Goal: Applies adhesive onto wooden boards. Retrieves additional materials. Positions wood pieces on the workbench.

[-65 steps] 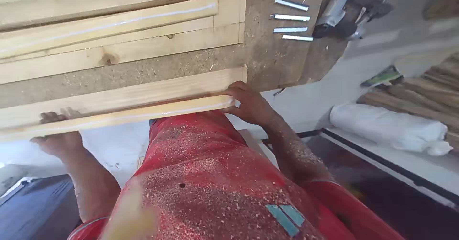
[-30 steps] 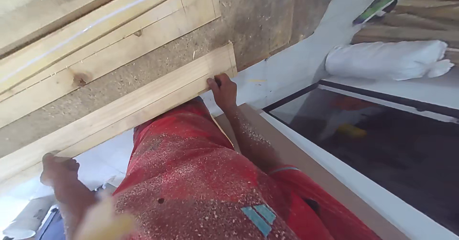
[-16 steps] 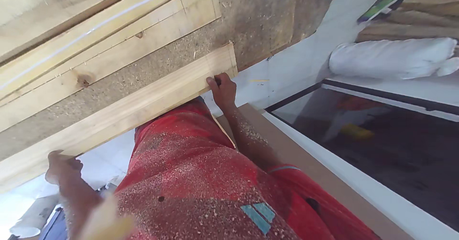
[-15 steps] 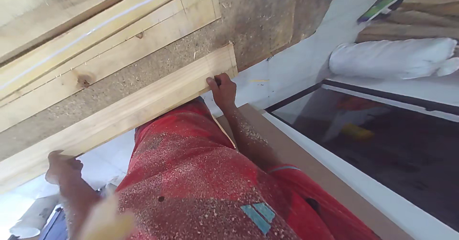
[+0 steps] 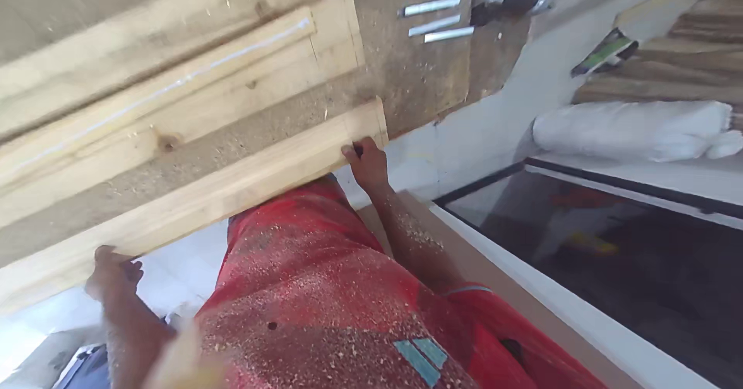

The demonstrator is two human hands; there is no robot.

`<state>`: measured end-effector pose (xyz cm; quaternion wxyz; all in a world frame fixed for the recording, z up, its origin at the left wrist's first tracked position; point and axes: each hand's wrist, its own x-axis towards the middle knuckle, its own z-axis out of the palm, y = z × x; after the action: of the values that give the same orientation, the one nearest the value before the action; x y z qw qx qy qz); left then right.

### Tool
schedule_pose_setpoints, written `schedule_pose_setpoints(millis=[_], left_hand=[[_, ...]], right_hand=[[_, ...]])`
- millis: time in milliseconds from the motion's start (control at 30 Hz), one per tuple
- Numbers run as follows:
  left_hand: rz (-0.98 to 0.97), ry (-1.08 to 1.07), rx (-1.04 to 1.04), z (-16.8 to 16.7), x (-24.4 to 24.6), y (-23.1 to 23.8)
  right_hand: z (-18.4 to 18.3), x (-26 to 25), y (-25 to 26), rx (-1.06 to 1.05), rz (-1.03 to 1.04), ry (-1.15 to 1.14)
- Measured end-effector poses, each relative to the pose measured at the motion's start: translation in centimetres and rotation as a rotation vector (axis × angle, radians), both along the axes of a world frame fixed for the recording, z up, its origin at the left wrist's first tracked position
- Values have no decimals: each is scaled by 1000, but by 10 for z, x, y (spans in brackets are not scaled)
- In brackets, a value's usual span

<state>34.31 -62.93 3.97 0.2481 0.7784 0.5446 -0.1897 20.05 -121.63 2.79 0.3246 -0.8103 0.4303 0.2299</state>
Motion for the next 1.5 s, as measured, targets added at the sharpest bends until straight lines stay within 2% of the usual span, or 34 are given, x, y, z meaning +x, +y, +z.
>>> schedule_pose_setpoints(millis=[100,200,333,433,533,600,667,733,833,900,967,1033,1100,1200,1300,1367,1433,1500], left_hand=[[43,-83,-104,0,3,0],[104,-174,-203,-9,-7,14],[141,-206,-245,-7,-16,15],[191,-208,-309,-2,-15,25],[204,-228,-365,1,-12,31],[183,-266,-359,-8,-18,36],[117,-348,-359,-20,-30,35],[41,-485,-422,-26,-54,22],[-117,-575,-576,-47,-107,10],[-282,-441,-675,-87,-155,17],[-390,-235,-764,-129,-208,32],[-387,-41,-752,-167,-254,66],[-287,83,-722,-205,-293,97],[-99,183,-782,-254,-358,123],[139,250,-797,-311,-405,133],[287,233,-797,-336,-423,136],[380,199,-754,-363,-425,146],[350,199,-722,-380,-419,157]], right_hand=[[14,26,-13,25,90,177],[22,29,-14,31,124,274],[25,32,-11,48,211,180],[14,35,-20,40,376,136],[2,41,-41,64,568,205],[15,55,-37,-91,769,333],[47,72,-7,-323,888,357],[80,82,48,-419,921,203],[106,89,165,-311,1067,-9],[99,78,248,-213,1254,-16],[70,58,323,-118,1437,63],[31,39,401,-74,1554,245],[-12,25,466,-99,1645,454],[-81,6,529,-121,1734,704],[-173,8,573,-216,1744,876],[-230,4,581,-319,1634,960],[-280,-6,591,-402,1481,957],[-319,-17,601,-497,1399,826]])
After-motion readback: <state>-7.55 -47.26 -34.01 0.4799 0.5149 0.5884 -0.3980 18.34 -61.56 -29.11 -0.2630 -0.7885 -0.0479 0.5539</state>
